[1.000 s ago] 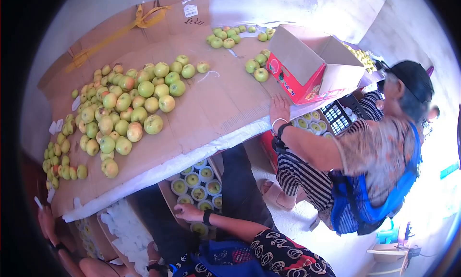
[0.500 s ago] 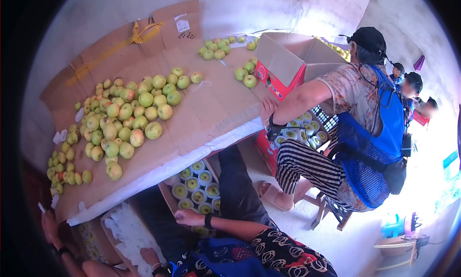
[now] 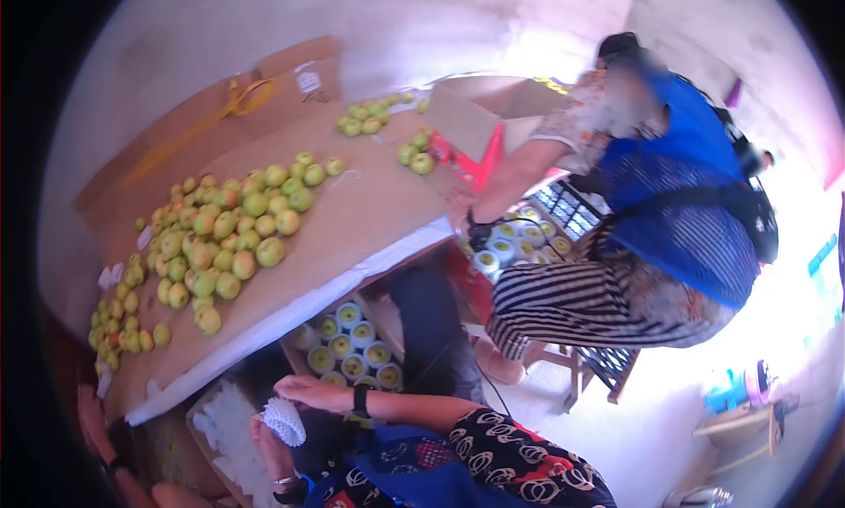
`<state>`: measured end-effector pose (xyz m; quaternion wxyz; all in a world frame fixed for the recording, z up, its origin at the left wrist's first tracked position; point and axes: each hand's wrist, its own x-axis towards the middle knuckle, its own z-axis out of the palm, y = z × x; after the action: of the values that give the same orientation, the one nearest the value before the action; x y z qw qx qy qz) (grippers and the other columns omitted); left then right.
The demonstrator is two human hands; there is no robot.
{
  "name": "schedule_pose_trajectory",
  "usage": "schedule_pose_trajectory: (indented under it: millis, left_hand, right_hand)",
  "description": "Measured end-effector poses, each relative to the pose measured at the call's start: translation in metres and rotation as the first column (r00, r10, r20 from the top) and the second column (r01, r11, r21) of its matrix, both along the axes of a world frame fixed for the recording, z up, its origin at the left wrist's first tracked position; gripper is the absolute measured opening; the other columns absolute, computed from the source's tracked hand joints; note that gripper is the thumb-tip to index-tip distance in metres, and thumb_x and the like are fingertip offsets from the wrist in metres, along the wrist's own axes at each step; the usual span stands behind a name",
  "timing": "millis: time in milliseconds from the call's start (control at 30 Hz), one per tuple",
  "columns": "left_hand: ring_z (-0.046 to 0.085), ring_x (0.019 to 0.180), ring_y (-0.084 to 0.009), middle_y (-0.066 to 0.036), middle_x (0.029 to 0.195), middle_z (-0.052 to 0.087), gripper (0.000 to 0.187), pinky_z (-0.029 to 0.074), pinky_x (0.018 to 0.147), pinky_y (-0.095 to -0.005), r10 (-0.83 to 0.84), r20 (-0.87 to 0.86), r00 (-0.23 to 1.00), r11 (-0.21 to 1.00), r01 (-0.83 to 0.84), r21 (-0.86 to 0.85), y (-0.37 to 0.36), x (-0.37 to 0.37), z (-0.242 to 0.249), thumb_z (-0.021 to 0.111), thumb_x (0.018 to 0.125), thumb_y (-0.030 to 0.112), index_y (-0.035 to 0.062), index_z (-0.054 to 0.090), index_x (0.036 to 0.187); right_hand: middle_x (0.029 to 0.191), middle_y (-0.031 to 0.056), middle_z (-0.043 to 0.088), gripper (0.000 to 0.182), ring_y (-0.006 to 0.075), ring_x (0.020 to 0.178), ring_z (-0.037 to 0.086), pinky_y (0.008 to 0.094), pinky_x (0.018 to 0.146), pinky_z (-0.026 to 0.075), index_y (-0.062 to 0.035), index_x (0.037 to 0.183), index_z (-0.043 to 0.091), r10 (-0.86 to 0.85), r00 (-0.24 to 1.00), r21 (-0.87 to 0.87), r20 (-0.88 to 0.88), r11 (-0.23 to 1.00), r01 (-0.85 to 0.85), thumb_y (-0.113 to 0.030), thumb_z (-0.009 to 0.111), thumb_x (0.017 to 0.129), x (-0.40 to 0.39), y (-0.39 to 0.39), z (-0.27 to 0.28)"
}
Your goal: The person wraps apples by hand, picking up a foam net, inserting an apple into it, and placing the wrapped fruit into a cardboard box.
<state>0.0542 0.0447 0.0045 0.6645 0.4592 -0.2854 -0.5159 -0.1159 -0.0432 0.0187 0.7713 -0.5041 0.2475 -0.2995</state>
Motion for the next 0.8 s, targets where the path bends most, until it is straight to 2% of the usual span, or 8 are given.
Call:
schedule_pose_trajectory:
  millis: [100,233,333,400,467,633,700,800]
  left_hand:
    - [0.048,0.071,-0.0085,0.0,0.079,0.05,0.005,0.041,0.06,-0.0242,-0.051,0.1,0.994,0.999,0.05,0.008,-0.026,-0.026,-0.018,0.044,0.086,0.005,0.0086,0.047,0.088]
    - [0.044,0.069,-0.0085,0.0,0.078,0.044,0.01,0.039,0.058,-0.024,0.142,0.407,0.902,0.976,-0.197,0.097,-0.028,-0.033,-0.036,0.043,0.082,0.002,0.0065,0.043,0.09]
    - [0.048,0.073,-0.0116,-0.004,0.083,0.048,0.012,0.042,0.063,-0.0268,0.14,0.452,0.881,0.986,-0.164,0.016,-0.026,-0.021,-0.056,0.044,0.083,0.002,0.005,0.044,0.095]
    - [0.051,0.076,-0.0126,-0.005,0.085,0.051,0.015,0.044,0.065,-0.0278,0.184,0.466,0.865,0.982,-0.177,-0.059,-0.021,-0.013,-0.056,0.044,0.083,0.002,0.0039,0.045,0.098]
    - [0.056,0.079,-0.0152,-0.009,0.085,0.057,0.02,0.045,0.069,-0.0288,0.109,0.719,0.686,0.993,-0.115,-0.04,-0.015,-0.026,-0.026,0.048,0.082,0.002,0.0017,0.049,0.102]
    - [0.059,0.074,-0.0176,-0.01,0.078,0.06,0.017,0.046,0.066,-0.0298,0.161,0.745,0.647,0.982,-0.183,-0.054,-0.011,-0.041,-0.018,0.055,0.079,0.002,0.0004,0.054,0.096]
    - [0.059,0.07,-0.0175,-0.01,0.074,0.06,0.014,0.046,0.063,-0.03,0.034,0.914,0.405,0.987,-0.156,0.032,-0.009,-0.039,-0.018,0.055,0.079,0.002,0.0006,0.053,0.093]
    - [0.058,0.065,-0.0176,-0.01,0.071,0.058,0.01,0.045,0.059,-0.0306,0.089,0.853,0.515,0.984,-0.179,0.005,-0.01,-0.037,-0.018,0.054,0.083,0.007,0.0008,0.053,0.091]
  right_hand:
    - [0.087,0.0018,0.057,0.028,0.0097,0.083,0.052,0.0273,0.072,0.045,-0.0036,0.098,0.057,-0.195,0.979,-0.303,0.059,0.931,0.204,-0.03,0.054,0.089,0.0,-0.002,-0.013]
    - [0.089,0.011,0.059,0.026,0.0178,0.085,0.057,0.0303,0.074,0.046,0.0,0.097,0.056,-0.291,0.951,-0.462,-0.1,0.861,0.215,-0.022,0.061,0.082,-0.01,0.004,-0.007]
    - [0.089,0.0136,0.06,0.033,0.0203,0.085,0.059,0.0314,0.073,0.047,0.0008,0.097,0.057,-0.364,0.914,-0.569,-0.182,0.797,0.204,-0.023,0.066,0.077,-0.009,0.007,-0.012]
    - [0.088,0.0132,0.061,0.038,0.0198,0.083,0.059,0.031,0.072,0.047,0.0026,0.1,0.056,-0.361,0.913,-0.519,-0.19,0.826,0.218,-0.024,0.068,0.076,-0.009,0.01,-0.013]
    - [0.083,0.0125,0.062,0.044,0.0199,0.076,0.06,0.031,0.067,0.048,0.0047,0.101,0.057,-0.279,0.936,-0.466,-0.213,0.871,0.154,-0.026,0.071,0.072,-0.007,0.003,-0.02]
    - [0.077,0.0113,0.062,0.038,0.0197,0.073,0.06,0.0316,0.064,0.046,0.0023,0.087,0.059,-0.196,0.959,-0.426,-0.206,0.9,0.093,-0.027,0.072,0.068,-0.002,0.009,-0.035]
    - [0.076,0.011,0.061,0.036,0.0191,0.072,0.059,0.0316,0.064,0.046,0.0022,0.086,0.059,-0.214,0.964,-0.445,-0.156,0.887,0.125,-0.026,0.071,0.068,-0.006,0.011,-0.035]
    - [0.078,0.0117,0.061,0.025,0.0188,0.074,0.058,0.0314,0.066,0.045,-0.0003,0.085,0.057,-0.222,0.958,-0.505,-0.181,0.857,0.103,-0.022,0.066,0.074,-0.01,0.007,-0.035]
